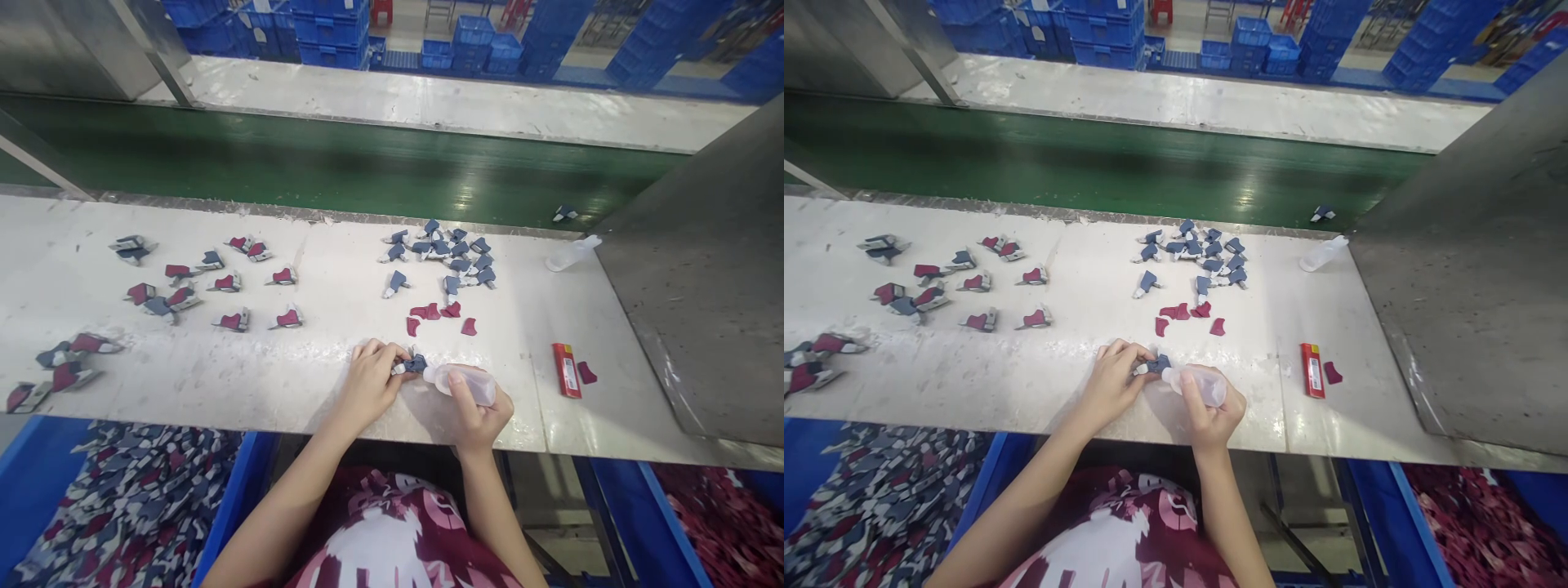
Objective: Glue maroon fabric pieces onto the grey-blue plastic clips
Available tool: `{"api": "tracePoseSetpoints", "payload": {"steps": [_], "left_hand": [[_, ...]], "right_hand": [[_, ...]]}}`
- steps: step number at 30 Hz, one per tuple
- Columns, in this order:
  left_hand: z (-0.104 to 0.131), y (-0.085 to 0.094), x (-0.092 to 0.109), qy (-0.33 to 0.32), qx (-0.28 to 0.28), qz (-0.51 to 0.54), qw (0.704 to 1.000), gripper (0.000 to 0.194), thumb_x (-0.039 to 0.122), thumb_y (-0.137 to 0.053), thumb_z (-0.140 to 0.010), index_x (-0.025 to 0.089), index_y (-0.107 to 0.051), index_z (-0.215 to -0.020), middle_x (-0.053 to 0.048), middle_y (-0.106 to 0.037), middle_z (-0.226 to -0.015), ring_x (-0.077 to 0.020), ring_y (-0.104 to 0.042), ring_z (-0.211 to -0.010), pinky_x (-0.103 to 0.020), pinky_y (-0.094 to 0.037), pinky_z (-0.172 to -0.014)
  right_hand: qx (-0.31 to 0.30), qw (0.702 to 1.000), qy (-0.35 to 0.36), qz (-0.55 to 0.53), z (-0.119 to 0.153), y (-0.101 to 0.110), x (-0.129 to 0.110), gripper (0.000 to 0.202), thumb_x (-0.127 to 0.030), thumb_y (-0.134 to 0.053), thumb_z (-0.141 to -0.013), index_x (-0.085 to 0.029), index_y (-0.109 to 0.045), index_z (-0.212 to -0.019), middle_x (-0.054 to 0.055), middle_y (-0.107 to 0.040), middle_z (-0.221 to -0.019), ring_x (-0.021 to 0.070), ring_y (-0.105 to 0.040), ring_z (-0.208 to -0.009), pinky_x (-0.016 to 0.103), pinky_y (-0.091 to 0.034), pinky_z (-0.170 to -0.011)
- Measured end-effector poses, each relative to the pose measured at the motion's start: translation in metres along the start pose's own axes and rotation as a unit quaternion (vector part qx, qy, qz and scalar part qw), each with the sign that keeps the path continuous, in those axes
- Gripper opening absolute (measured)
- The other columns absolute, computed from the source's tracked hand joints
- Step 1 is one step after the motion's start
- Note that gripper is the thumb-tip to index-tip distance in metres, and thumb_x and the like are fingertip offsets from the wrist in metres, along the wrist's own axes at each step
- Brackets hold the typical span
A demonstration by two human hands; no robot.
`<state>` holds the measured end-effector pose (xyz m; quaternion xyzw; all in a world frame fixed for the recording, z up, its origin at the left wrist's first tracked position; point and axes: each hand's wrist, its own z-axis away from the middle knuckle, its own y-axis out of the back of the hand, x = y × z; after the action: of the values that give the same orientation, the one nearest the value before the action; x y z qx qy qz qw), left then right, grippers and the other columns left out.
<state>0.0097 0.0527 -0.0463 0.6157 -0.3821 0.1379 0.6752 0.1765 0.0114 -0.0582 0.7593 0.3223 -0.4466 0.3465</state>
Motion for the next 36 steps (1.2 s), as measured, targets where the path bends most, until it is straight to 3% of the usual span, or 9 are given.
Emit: {"api": "tracePoseSetpoints", "payload": {"steps": [5,11,17,23,26,29,30,33,36], "left_hand": [[0.001,0.000,0.000,-0.009,0.002,-0.002,1.000,0.011,0.021,-0.065,-0.090,0.023,-0.059,-0.098,0.000,-0.072,-0.105,-0.0231,-0.058,-0.100,-0.039,-0.037,-0.086],[0.000,-0.002,-0.002,0.000,0.002,-0.008,1.000,0.013,0.026,-0.067,-0.090,0.024,-0.059,-0.099,-0.002,-0.072,-0.104,-0.0240,-0.058,-0.101,-0.039,-0.037,-0.086],[-0.001,-0.001,-0.004,-0.002,0.007,0.005,1.000,0.013,0.030,-0.066,-0.091,0.025,-0.060,-0.102,-0.001,-0.073,-0.104,-0.0235,-0.059,-0.100,-0.039,-0.037,-0.087],[0.001,0.000,-0.005,0.001,0.013,0.025,1.000,0.012,0.027,-0.066,-0.090,0.024,-0.061,-0.100,-0.002,-0.073,-0.105,-0.0237,-0.060,-0.100,-0.041,-0.039,-0.089],[0.004,-0.001,-0.008,0.018,0.046,0.085,0.995,0.011,0.026,-0.065,-0.090,0.024,-0.062,-0.100,-0.004,-0.070,-0.106,-0.0235,-0.061,-0.100,-0.042,-0.043,-0.091],[0.004,-0.003,-0.013,0.070,0.119,0.198,0.970,0.013,0.029,-0.064,-0.090,0.023,-0.061,-0.101,-0.006,-0.069,-0.105,-0.0226,-0.064,-0.102,-0.038,-0.049,-0.089],[0.004,-0.003,-0.014,0.087,0.145,0.234,0.957,0.014,0.030,-0.064,-0.090,0.022,-0.060,-0.101,-0.006,-0.069,-0.105,-0.0221,-0.065,-0.103,-0.036,-0.050,-0.088],[0.003,-0.002,-0.017,0.117,0.198,0.302,0.925,0.017,0.032,-0.064,-0.090,0.022,-0.056,-0.101,-0.006,-0.070,-0.105,-0.0207,-0.066,-0.106,-0.033,-0.052,-0.088],[0.003,-0.002,-0.019,0.118,0.213,0.314,0.918,0.018,0.032,-0.064,-0.090,0.022,-0.055,-0.102,-0.006,-0.069,-0.105,-0.0199,-0.067,-0.106,-0.031,-0.052,-0.089]], "right_hand": [[0.029,0.999,-0.042,-0.007,0.002,-0.001,0.005,0.027,-0.039,-0.068,-0.084,-0.016,-0.072,-0.071,0.004,-0.070,-0.067,0.0203,-0.067,-0.061,0.031,-0.051,-0.057],[0.191,0.966,-0.137,-0.110,-0.013,0.012,0.015,0.032,-0.043,-0.072,-0.080,-0.013,-0.066,-0.089,0.004,-0.067,-0.077,0.0214,-0.069,-0.066,0.035,-0.057,-0.060],[0.164,0.982,-0.072,-0.062,-0.052,0.040,0.028,0.054,-0.034,-0.086,-0.064,-0.023,-0.048,-0.102,0.005,-0.072,-0.095,0.0275,-0.073,-0.100,0.048,-0.055,-0.092],[0.101,0.984,-0.112,0.090,-0.067,0.040,0.038,0.067,-0.041,-0.086,-0.062,-0.020,-0.048,-0.113,0.010,-0.073,-0.101,0.0275,-0.069,-0.099,0.049,-0.051,-0.092],[0.175,0.979,-0.005,0.101,-0.059,0.035,0.032,0.071,-0.043,-0.082,-0.069,-0.019,-0.045,-0.125,0.013,-0.066,-0.118,0.0280,-0.064,-0.110,0.046,-0.050,-0.091],[0.252,0.942,0.173,0.137,-0.048,0.022,0.018,0.045,-0.037,-0.075,-0.079,-0.020,-0.054,-0.115,0.008,-0.064,-0.103,0.0243,-0.064,-0.097,0.041,-0.051,-0.082],[0.213,0.940,0.214,0.158,-0.046,0.015,0.013,0.037,-0.035,-0.074,-0.081,-0.021,-0.057,-0.111,0.006,-0.063,-0.096,0.0227,-0.063,-0.090,0.039,-0.052,-0.079],[-0.044,0.952,0.219,0.211,-0.045,-0.015,-0.001,0.033,-0.041,-0.073,-0.083,-0.022,-0.065,-0.109,0.008,-0.065,-0.099,0.0239,-0.061,-0.094,0.040,-0.052,-0.083],[-0.147,0.945,0.142,0.255,-0.051,-0.045,-0.003,0.041,-0.051,-0.075,-0.079,-0.018,-0.069,-0.104,0.010,-0.065,-0.096,0.0268,-0.059,-0.096,0.040,-0.051,-0.084]]}}
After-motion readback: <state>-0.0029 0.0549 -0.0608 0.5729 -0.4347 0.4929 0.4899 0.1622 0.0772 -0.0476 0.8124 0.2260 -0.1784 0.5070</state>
